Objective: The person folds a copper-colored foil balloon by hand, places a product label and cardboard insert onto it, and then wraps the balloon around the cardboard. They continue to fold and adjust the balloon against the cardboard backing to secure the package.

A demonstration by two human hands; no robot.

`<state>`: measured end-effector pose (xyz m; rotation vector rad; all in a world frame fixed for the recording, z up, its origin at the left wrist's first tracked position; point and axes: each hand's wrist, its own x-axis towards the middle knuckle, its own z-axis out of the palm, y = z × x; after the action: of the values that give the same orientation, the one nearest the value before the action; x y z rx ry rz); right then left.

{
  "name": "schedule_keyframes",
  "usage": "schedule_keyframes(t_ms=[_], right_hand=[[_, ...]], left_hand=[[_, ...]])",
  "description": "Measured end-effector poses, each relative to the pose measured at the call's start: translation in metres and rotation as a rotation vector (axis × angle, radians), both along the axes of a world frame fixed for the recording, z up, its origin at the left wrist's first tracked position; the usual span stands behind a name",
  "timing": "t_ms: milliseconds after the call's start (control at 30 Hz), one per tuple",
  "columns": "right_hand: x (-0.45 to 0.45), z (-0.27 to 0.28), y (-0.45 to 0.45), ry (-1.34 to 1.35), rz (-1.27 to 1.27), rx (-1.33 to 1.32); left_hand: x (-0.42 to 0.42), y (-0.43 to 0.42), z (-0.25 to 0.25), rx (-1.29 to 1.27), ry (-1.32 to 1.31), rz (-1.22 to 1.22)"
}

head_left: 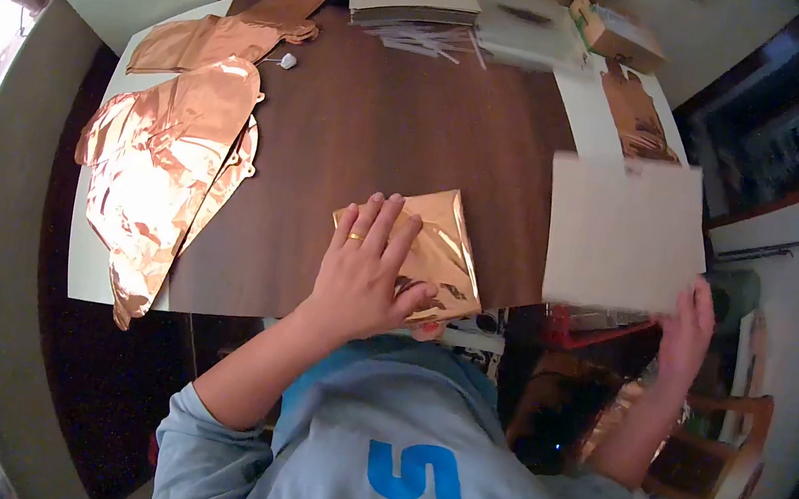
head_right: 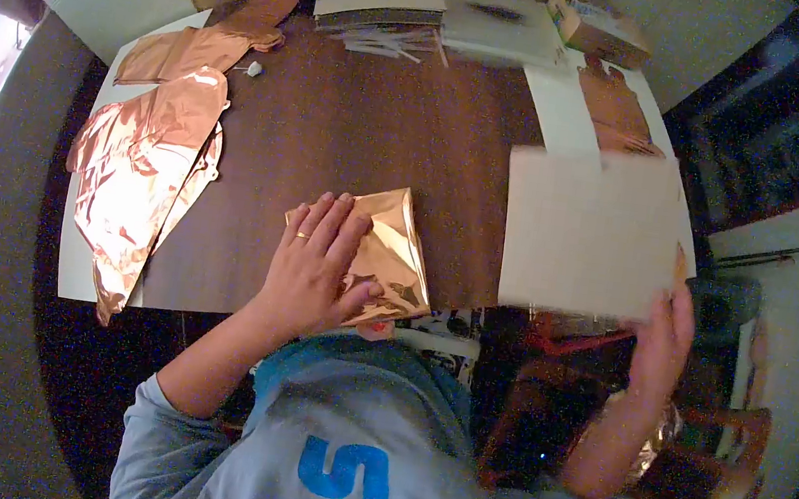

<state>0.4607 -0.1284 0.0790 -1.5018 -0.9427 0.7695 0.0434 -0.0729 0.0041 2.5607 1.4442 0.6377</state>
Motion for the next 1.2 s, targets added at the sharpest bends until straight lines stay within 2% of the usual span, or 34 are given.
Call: schedule_keyframes(t_ms=[33,100,167,233,267,333,400,500,600,800,900,1000,1100,1200], right_hand=[[-0.022,0.001,0.019,-0.013,-0.059,0.066],[-0.04,-0.025,0.052,-0.132,-0.026,0.063],[-0.062,-0.048,0.091,-0.19,0.208,-0.029],[-0.092,-0.051,0.119,-0.648,0.283,-0.213],[-0.115,-0.049,0.122,-0.715,0.311,-0.161],[-0.136,-0.046,0.125,-0.827,0.639,-0.212],[-0.158,-0.03,0.121,-0.897,0.904,-0.34],[-0.166,-0.032,0.114,-0.886,1.025,-0.342],[-0.173,-0.023,0.108,-0.864,1.079,-0.429],[-0.176,-0.018,0.111,-0.939,1.122,-0.426],[-0.179,-0.011,0.107,-1.189,0.948,-0.362],[-0.196,0.002,0.105,-1.142,0.637,-0.143],[-0.218,-0.004,0.102,-1.158,0.736,0.194],[-0.236,-0.039,0.115,-1.168,0.886,0.444]], left_hand=[[0.0,-0.001,-0.001,0.011,0.004,0.0],[0.001,-0.001,-0.003,0.029,0.007,0.002],[0.001,-0.002,-0.003,0.043,0.008,0.005],[0.001,-0.001,-0.004,0.062,0.016,0.0],[0.001,-0.002,-0.004,0.07,0.021,0.001],[0.0,-0.002,-0.003,0.072,0.02,-0.005],[0.0,-0.002,-0.003,0.071,0.017,-0.003],[-0.003,0.001,-0.003,0.06,0.01,0.018],[-0.007,0.007,-0.003,0.035,-0.004,0.026],[-0.017,0.018,0.005,-0.025,0.003,-0.005],[-0.022,0.019,0.006,-0.038,-0.027,-0.014],[-0.023,0.012,0.005,-0.052,-0.07,-0.007],[-0.023,0.011,0.003,-0.044,-0.095,0.015],[-0.026,0.009,0.004,-0.021,-0.121,0.058]])
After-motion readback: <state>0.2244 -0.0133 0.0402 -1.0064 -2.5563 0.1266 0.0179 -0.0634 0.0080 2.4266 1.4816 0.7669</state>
